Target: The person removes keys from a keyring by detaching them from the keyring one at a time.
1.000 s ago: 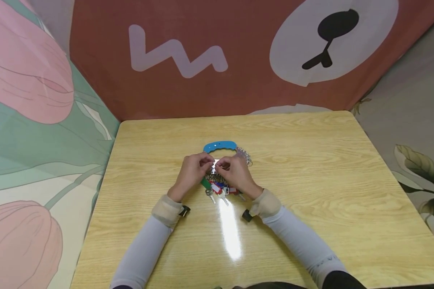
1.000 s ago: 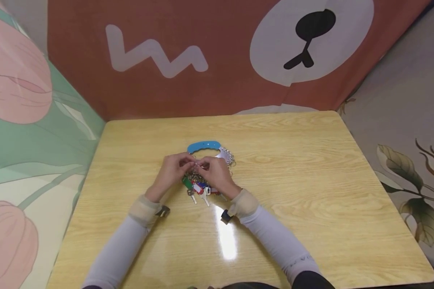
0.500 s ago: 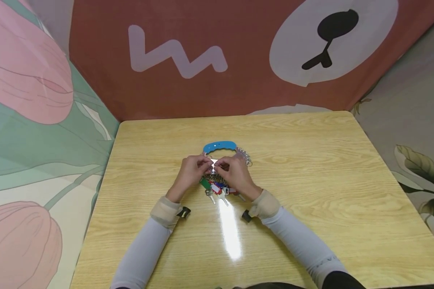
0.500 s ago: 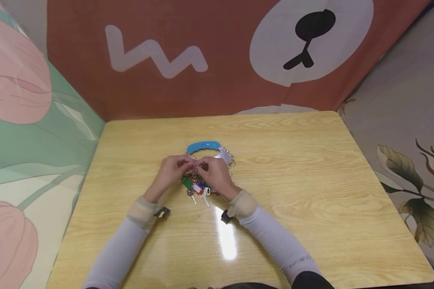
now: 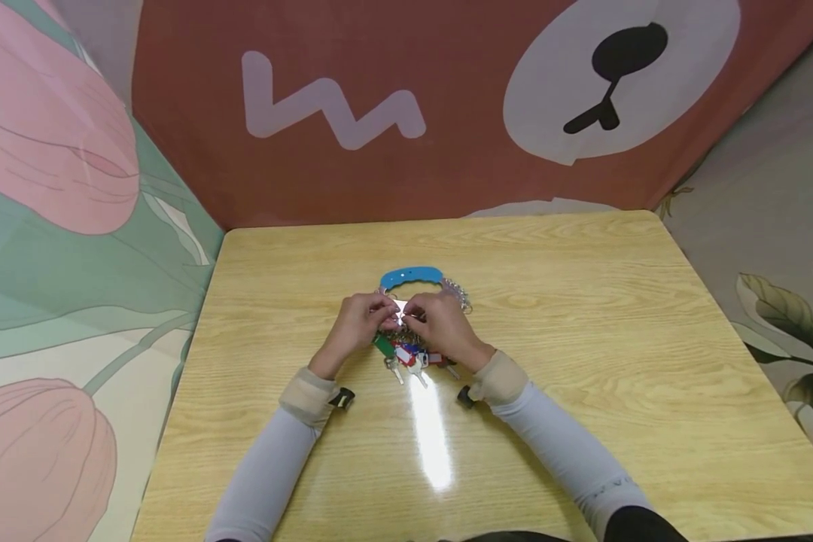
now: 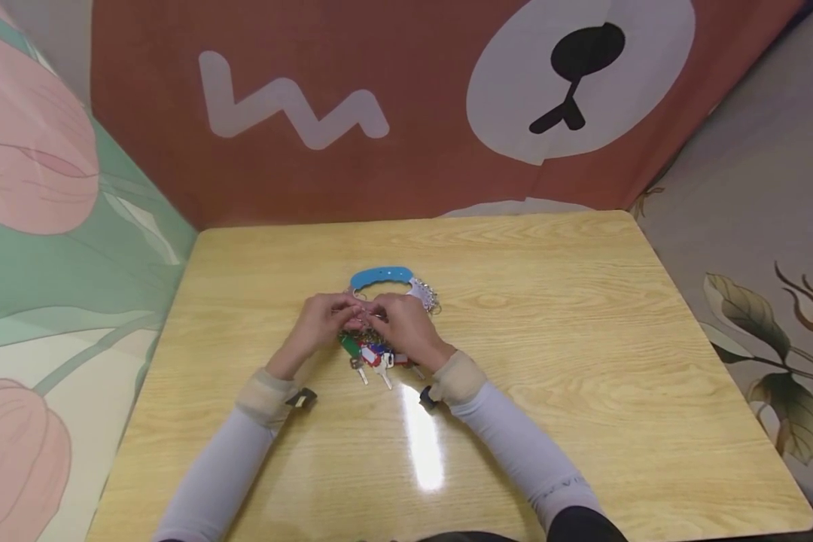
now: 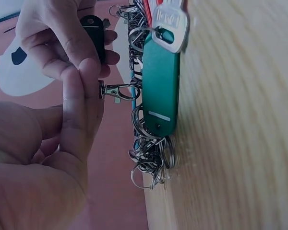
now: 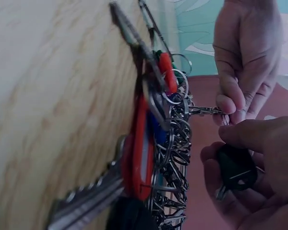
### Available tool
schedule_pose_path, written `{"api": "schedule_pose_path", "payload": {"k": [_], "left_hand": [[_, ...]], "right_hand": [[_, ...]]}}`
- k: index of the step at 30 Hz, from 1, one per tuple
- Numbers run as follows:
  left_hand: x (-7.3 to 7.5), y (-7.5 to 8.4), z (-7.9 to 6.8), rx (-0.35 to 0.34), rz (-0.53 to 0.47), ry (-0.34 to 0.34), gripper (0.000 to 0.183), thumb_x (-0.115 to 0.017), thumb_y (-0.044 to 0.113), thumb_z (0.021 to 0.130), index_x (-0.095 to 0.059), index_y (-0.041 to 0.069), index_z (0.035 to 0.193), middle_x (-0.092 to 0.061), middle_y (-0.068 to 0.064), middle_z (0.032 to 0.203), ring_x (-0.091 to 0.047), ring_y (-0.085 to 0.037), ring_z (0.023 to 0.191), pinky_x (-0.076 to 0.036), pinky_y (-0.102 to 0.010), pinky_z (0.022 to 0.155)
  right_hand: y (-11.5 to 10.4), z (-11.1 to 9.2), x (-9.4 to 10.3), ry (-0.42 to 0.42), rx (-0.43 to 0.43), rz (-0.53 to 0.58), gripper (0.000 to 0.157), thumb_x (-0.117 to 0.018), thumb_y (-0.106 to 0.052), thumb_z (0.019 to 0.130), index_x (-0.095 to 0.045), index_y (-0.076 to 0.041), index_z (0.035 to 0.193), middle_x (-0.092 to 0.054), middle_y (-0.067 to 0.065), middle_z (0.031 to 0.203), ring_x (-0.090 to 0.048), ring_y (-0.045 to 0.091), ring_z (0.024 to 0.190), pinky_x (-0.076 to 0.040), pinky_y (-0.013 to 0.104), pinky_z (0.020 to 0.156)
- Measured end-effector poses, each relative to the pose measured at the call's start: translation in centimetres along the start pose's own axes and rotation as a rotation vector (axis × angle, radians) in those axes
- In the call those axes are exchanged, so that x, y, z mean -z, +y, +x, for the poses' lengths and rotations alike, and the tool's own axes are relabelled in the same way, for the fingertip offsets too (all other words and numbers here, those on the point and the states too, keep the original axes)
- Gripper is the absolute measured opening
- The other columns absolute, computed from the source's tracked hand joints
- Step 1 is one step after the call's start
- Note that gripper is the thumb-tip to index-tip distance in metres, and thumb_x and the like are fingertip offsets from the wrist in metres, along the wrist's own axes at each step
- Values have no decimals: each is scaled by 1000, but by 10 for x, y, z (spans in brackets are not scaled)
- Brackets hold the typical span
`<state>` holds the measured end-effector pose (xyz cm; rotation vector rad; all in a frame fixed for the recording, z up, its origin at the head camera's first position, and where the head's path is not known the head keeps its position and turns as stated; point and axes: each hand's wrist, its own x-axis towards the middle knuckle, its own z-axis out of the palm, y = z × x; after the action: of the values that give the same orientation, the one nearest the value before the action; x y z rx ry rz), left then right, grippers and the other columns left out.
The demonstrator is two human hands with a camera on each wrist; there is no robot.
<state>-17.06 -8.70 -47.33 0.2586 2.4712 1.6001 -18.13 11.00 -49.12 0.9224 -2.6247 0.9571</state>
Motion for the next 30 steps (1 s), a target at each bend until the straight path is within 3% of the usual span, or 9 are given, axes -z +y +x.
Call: {"api": "schedule_pose_path", "payload": {"k": [5,6,9,13,16,19,23,26,30], "left_hand": [[-1,-3,1,6,-26,5,16,-64,2,105,-76,-9,104,-78,-21,97,-79,-29,81,-65,-34,74],[-1,-3,0,5,-29,6,16,-64,2,105,-75,-9,104,-77,-21,97,-79,-30,81,-65,-35,74],[-2,-4,0,4,-29,8,16,-63,1,105,-75,-9,105,-77,-21,97,-78,-29,80,-66,-36,74],[-2,-4,0,-2,1,11,16,-62,1,105,-74,-10,106,-76,-21,95,-76,-21,75,-65,-38,74],[-1,-5,2,-23,37,6,16,-63,2,105,-74,-10,106,-76,-18,89,-71,-13,71,-64,-32,70],[0,-5,3,-56,87,-2,16,-64,4,105,-75,-7,103,-73,-12,79,-66,-9,67,-58,-24,64],[1,-6,4,-80,120,-30,15,-64,6,105,-75,-5,102,-68,-6,70,-61,-9,63,-49,-20,60],[0,-5,5,-60,103,-55,14,-63,4,106,-73,-5,104,-67,-7,71,-60,-11,62,-48,-20,58],[-1,-3,4,-8,68,-64,9,-61,-1,105,-67,-7,108,-68,-9,78,-61,-11,65,-52,-22,60]], "right_hand": [[0,1,-1,3,10,7,4,-83,-8,91,-79,-6,92,-80,4,86,-74,12,73,-60,51,92],[1,1,-2,-2,0,25,4,-82,-8,91,-79,-6,92,-80,3,85,-73,11,72,-58,54,96],[3,2,-2,-16,-33,94,3,-83,-8,91,-79,-7,90,-79,2,84,-72,9,72,-50,60,107],[4,3,-1,-22,-51,131,4,-84,-8,90,-80,-7,91,-79,2,84,-72,11,73,-31,72,118],[4,5,1,-33,-56,131,4,-82,-7,91,-80,-5,94,-80,4,87,-74,15,76,-42,66,112],[4,6,3,-60,-66,146,4,-81,-7,92,-80,-4,96,-80,6,90,-75,17,80,-43,64,111],[4,7,6,-116,-147,264,5,-80,-5,94,-79,-3,97,-80,7,93,-75,16,83,-56,51,102],[5,8,7,-146,-218,345,4,-78,-6,95,-79,-2,97,-80,6,92,-73,12,81,-61,34,81],[5,8,8,-167,-281,385,5,-78,-7,95,-79,-2,95,-79,5,89,-71,10,77,-58,26,74]]}}
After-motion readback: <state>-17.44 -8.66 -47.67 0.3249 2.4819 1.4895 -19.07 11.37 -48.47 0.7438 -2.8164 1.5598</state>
